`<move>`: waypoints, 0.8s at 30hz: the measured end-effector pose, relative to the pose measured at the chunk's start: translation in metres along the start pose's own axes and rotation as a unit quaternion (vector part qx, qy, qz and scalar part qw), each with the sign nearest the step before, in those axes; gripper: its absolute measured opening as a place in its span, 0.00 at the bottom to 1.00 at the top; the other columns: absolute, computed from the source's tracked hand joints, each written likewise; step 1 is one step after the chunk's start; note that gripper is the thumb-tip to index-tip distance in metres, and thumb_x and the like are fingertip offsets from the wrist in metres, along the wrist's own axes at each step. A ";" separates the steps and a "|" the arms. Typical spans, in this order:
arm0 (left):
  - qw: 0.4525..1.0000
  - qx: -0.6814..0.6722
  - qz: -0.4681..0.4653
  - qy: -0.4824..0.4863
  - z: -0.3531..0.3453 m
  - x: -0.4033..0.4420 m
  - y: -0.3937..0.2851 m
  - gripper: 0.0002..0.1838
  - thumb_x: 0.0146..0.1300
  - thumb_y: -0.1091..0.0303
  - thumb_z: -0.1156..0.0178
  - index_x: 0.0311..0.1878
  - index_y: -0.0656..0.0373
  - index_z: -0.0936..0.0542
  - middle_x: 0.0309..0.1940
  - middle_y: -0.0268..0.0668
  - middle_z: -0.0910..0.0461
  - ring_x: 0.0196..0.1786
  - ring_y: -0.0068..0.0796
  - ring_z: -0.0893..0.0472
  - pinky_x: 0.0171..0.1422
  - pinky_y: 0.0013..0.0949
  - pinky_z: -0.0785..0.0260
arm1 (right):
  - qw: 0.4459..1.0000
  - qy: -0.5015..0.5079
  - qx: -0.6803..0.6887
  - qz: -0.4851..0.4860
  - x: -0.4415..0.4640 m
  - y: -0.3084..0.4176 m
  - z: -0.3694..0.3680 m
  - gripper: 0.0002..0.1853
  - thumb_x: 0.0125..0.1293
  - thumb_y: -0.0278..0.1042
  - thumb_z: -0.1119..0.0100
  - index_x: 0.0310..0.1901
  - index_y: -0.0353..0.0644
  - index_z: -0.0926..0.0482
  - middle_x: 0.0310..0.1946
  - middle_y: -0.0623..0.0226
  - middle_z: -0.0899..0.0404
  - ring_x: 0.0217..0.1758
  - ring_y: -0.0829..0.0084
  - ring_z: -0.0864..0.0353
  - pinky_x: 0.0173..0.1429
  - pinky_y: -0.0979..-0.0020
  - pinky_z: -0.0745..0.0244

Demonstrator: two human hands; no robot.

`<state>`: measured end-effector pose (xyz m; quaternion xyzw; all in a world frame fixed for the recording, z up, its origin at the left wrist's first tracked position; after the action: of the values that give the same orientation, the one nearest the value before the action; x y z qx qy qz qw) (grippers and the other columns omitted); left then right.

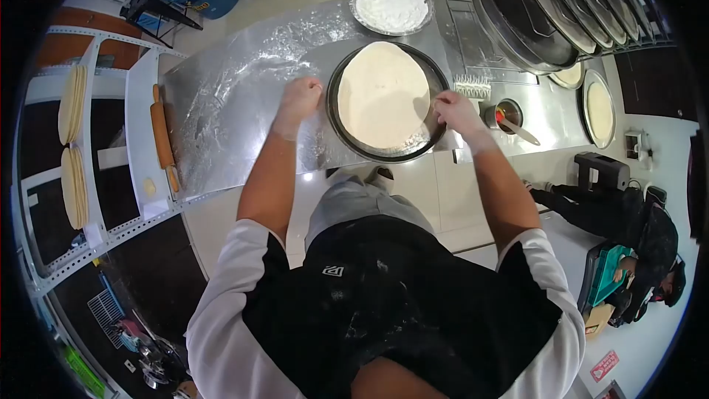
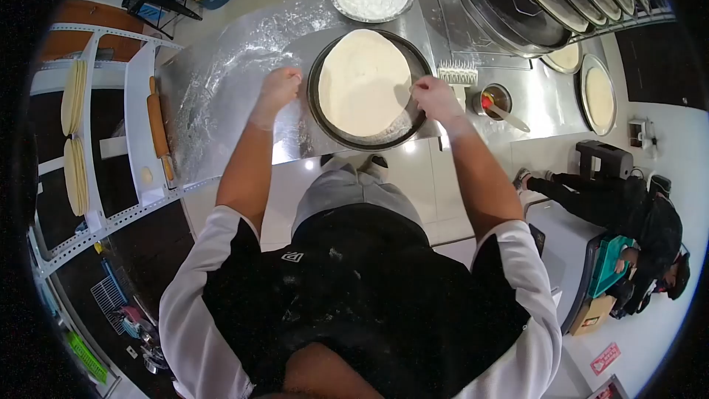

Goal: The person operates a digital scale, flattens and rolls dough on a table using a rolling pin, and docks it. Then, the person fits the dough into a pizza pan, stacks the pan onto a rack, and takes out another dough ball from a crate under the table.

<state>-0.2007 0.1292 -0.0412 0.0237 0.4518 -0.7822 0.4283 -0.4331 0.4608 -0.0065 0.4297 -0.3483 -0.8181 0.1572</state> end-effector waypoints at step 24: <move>0.880 0.096 -0.464 -0.041 -0.023 0.017 -0.116 0.16 0.60 0.69 0.33 0.52 0.54 0.12 0.49 0.41 0.15 0.49 0.43 0.16 0.55 0.41 0.24 | 0.933 0.028 -0.354 0.062 0.057 0.095 -0.080 0.18 0.70 0.39 0.40 0.55 0.38 0.17 0.45 0.53 0.13 0.46 0.49 0.15 0.53 0.52 0.20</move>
<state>-0.2997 0.1605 0.0174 -0.1800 0.3160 -0.9310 0.0307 -0.4052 0.3271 -0.0045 0.3468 -0.0573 -0.8646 0.3589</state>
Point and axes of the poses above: each hand's wrist, its own x-axis towards the middle knuckle, its own z-axis out of the back of the hand, y = z × x, the point moved 6 cm from there along x, towards the middle knuckle
